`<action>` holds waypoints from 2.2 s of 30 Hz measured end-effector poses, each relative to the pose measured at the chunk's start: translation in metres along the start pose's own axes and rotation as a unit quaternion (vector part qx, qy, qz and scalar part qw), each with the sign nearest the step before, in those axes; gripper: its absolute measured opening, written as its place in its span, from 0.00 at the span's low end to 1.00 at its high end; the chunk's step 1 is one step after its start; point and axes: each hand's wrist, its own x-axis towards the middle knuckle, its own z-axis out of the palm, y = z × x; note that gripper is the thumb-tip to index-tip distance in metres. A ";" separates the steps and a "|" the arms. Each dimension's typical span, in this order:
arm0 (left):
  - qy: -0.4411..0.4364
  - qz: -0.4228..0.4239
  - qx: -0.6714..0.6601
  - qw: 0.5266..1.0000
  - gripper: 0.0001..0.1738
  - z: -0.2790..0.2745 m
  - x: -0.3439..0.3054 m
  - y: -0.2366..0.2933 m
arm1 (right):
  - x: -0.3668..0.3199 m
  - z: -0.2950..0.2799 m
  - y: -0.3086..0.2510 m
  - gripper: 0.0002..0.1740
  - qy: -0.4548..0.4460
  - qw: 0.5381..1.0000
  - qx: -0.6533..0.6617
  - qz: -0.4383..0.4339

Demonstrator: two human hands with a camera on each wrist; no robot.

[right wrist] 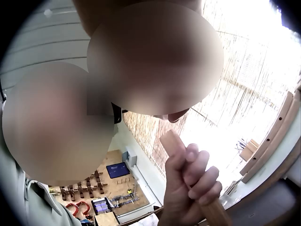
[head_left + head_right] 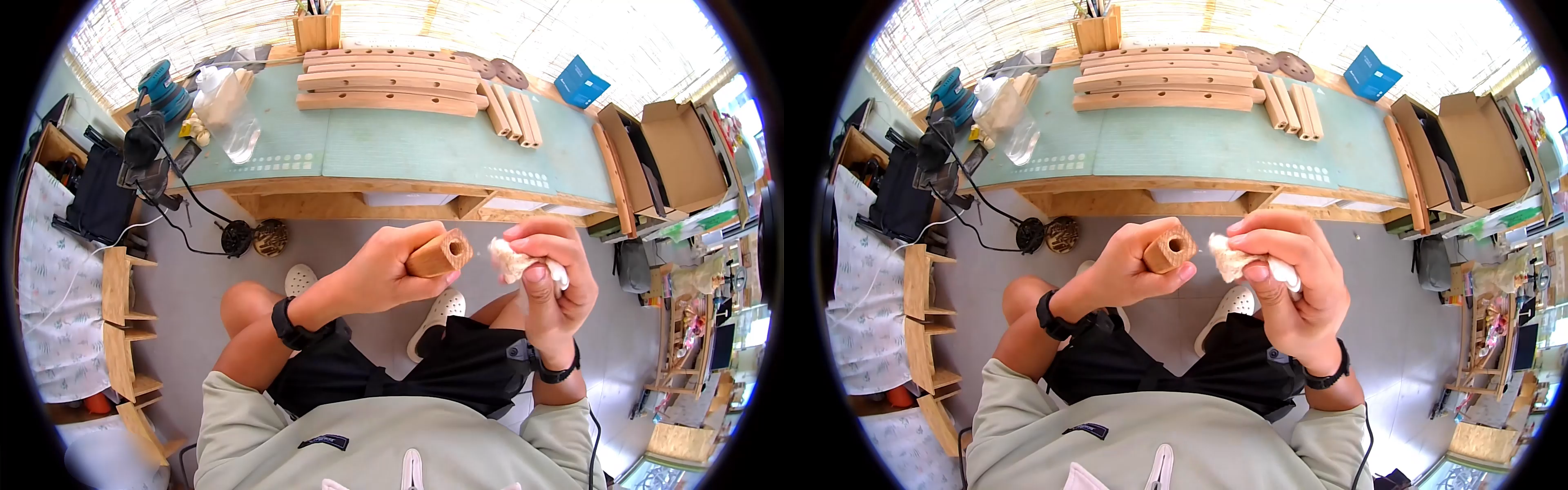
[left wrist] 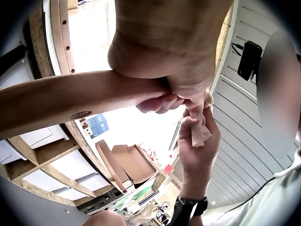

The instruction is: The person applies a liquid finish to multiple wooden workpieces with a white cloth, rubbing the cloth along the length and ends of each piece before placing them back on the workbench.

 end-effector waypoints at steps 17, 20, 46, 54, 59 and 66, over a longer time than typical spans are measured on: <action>0.084 0.144 0.206 0.964 0.25 0.004 0.001 -0.025 | 0.011 0.029 -0.005 0.14 -0.110 0.980 0.032 0.160; 0.117 0.174 0.271 0.940 0.26 0.005 -0.001 -0.024 | 0.005 0.039 -0.006 0.15 -0.062 0.978 0.101 0.174; 0.035 0.192 0.262 0.945 0.24 0.003 0.000 -0.027 | 0.006 0.028 0.017 0.15 -0.058 0.918 0.258 0.296; 0.045 0.172 0.158 0.971 0.22 0.005 0.005 -0.029 | -0.003 0.024 -0.003 0.13 -0.063 0.936 0.227 0.260; 0.027 0.141 0.182 0.973 0.21 0.004 0.003 -0.030 | 0.002 0.035 0.006 0.13 -0.029 0.939 0.236 0.248; 0.032 0.127 0.169 0.977 0.21 0.003 0.004 -0.026 | -0.001 0.035 0.003 0.08 -0.044 0.953 0.235 0.185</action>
